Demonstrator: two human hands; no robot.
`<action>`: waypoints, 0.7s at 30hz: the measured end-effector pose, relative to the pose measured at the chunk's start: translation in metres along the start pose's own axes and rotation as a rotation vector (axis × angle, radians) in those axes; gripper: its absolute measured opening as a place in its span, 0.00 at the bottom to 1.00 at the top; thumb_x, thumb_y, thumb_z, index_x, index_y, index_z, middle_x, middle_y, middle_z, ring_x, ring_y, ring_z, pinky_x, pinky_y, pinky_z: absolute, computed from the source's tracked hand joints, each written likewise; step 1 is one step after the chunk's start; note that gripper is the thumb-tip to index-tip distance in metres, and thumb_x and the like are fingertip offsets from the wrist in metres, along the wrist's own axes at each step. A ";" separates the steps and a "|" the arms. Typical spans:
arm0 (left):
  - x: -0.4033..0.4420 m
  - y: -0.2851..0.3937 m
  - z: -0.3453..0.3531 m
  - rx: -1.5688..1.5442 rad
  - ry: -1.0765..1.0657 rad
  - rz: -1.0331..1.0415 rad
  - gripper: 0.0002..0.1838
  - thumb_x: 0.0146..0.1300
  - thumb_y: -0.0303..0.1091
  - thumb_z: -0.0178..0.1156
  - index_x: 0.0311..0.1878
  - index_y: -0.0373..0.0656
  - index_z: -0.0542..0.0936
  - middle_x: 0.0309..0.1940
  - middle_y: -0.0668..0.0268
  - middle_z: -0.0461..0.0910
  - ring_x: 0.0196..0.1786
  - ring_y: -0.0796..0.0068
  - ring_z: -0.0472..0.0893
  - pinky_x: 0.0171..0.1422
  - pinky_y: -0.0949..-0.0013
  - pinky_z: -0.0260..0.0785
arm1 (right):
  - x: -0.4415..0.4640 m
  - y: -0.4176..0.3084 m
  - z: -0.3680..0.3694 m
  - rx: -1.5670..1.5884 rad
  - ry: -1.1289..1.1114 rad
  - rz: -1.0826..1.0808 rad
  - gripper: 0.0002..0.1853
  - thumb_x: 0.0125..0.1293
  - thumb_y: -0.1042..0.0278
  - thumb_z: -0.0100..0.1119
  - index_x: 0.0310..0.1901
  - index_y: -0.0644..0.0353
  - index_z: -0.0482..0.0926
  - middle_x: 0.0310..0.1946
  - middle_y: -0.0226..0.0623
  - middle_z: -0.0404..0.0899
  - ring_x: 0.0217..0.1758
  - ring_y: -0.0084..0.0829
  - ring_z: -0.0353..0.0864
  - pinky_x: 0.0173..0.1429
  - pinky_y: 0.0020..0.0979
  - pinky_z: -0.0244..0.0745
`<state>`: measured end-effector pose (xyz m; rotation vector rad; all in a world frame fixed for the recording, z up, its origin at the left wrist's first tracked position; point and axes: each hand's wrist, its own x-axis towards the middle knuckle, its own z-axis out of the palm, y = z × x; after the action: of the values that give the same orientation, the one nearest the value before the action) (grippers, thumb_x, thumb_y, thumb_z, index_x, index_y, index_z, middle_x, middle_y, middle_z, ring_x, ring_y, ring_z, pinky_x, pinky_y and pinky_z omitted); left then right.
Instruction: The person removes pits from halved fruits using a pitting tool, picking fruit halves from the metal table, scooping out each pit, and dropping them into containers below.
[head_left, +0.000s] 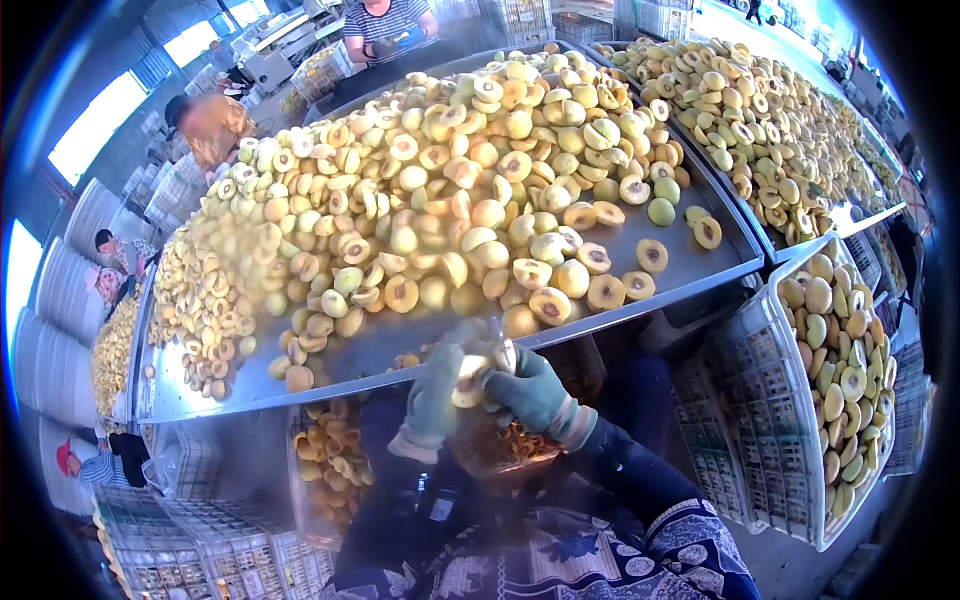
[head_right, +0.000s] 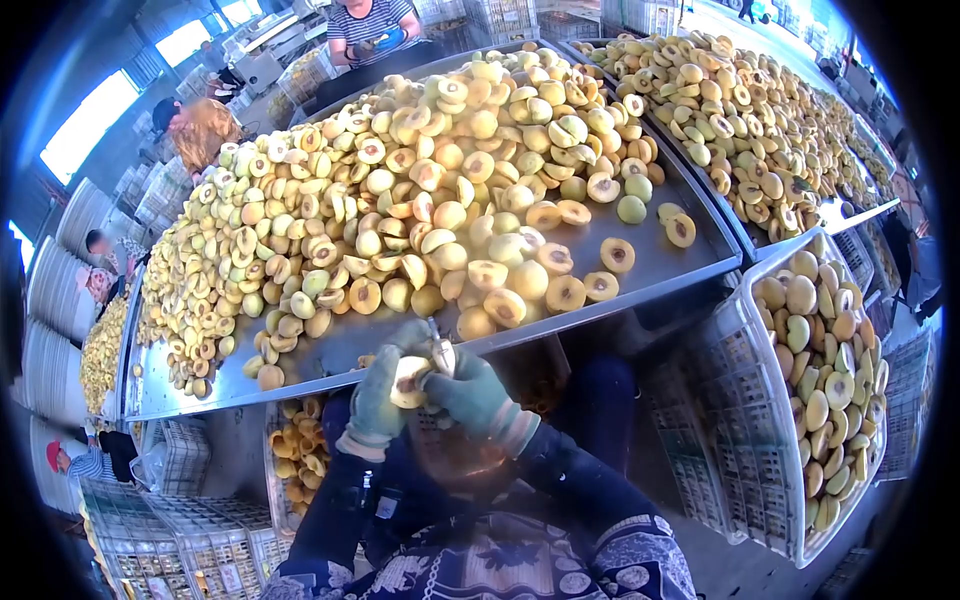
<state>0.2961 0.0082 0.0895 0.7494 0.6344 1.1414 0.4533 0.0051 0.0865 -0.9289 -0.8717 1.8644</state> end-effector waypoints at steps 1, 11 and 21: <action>-0.004 -0.006 0.007 0.283 0.099 0.127 0.24 0.67 0.40 0.54 0.62 0.36 0.69 0.50 0.57 0.78 0.49 0.66 0.79 0.55 0.69 0.73 | -0.003 0.002 0.002 -0.030 0.020 -0.051 0.11 0.65 0.64 0.58 0.42 0.63 0.76 0.24 0.31 0.78 0.20 0.22 0.76 0.22 0.23 0.73; -0.023 -0.009 0.043 0.120 0.346 0.198 0.26 0.74 0.49 0.42 0.58 0.33 0.71 0.51 0.54 0.76 0.48 0.64 0.80 0.51 0.64 0.76 | -0.052 0.012 0.021 -0.651 0.052 -0.307 0.07 0.64 0.70 0.60 0.42 0.61 0.76 0.30 0.37 0.80 0.33 0.28 0.79 0.39 0.30 0.73; -0.036 -0.025 0.042 0.204 0.379 0.397 0.25 0.72 0.47 0.47 0.60 0.35 0.71 0.54 0.59 0.74 0.52 0.64 0.78 0.54 0.64 0.75 | -0.055 0.032 0.029 -0.553 0.019 -0.354 0.10 0.64 0.69 0.59 0.45 0.61 0.74 0.34 0.39 0.79 0.35 0.31 0.79 0.41 0.31 0.73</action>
<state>0.3320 -0.0399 0.0972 0.8639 0.9581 1.6231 0.4362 -0.0625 0.0878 -1.0307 -1.4768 1.3288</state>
